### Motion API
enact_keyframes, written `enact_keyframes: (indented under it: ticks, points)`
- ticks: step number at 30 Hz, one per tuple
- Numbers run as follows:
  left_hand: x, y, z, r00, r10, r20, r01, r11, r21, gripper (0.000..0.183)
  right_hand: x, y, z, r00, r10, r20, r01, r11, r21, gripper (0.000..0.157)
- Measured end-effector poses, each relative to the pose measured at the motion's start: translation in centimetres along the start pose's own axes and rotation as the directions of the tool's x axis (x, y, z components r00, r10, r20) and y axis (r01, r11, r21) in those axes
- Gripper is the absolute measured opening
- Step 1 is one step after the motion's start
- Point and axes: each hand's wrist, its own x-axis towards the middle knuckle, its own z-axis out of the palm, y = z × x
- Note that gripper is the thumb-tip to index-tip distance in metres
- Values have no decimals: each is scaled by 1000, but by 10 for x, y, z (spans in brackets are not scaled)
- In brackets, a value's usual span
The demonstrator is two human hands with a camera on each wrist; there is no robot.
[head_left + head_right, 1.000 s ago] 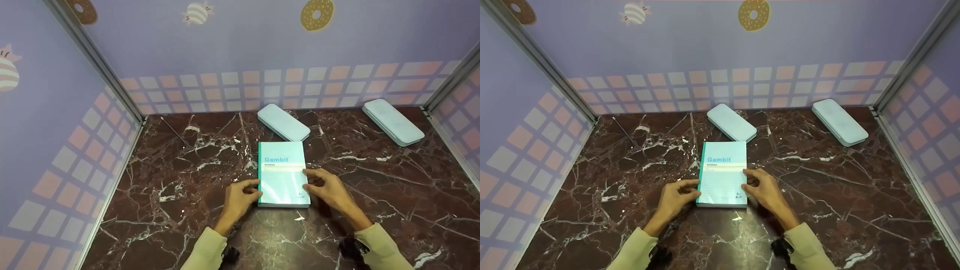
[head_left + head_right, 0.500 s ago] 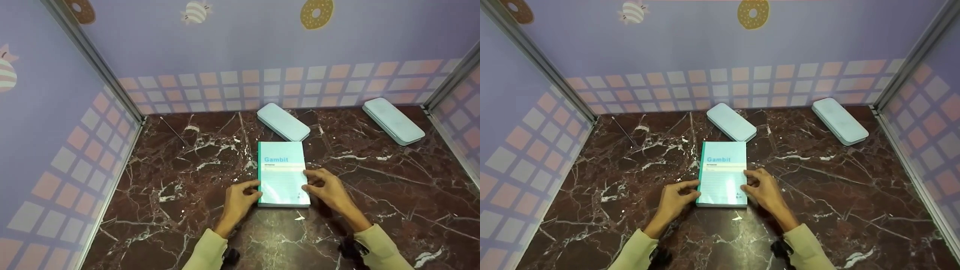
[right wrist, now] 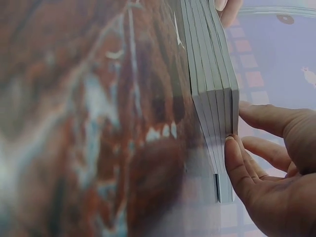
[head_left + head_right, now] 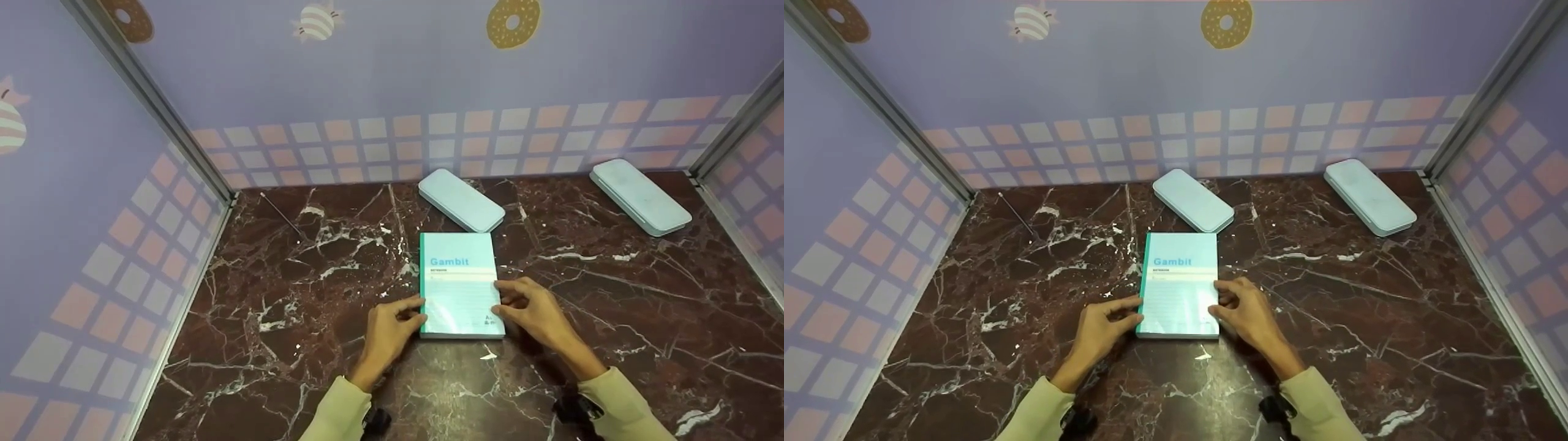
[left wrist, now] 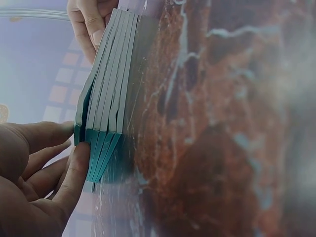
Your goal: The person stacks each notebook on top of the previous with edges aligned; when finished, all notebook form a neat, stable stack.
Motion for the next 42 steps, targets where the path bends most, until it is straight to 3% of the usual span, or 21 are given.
enact_keyframes:
  ticks: [8, 13, 18, 22, 31, 42]
  points:
    - [0, -3, 1, 1000, 6, -10, -6, 1000, 3, 25, -4, 1, -2, 999, 24, 48, -24, 1000, 6, 49]
    - [-3, -7, -1, 998, 56, 24, -56, 998, 7, 28, -10, 2, -5, 994, 18, 107, -23, 999, 44, 53]
    - [-9, -10, -5, 991, 78, 109, -72, 996, -52, 38, -20, 1, -9, 991, -29, 133, 38, 997, -66, 61]
    - [-13, -9, -7, 985, 90, 145, -85, 995, -46, 46, -28, 0, -12, 986, -49, 160, 69, 991, -119, 67]
    - [-14, -6, -6, 988, 85, 127, -85, 996, -7, 48, -32, -1, -10, 968, -137, 210, 177, 967, -183, 71]
    - [-13, -6, -5, 990, 85, 114, -87, 996, 11, 46, -31, 1, -10, 963, -166, 211, 208, 958, -196, 70]
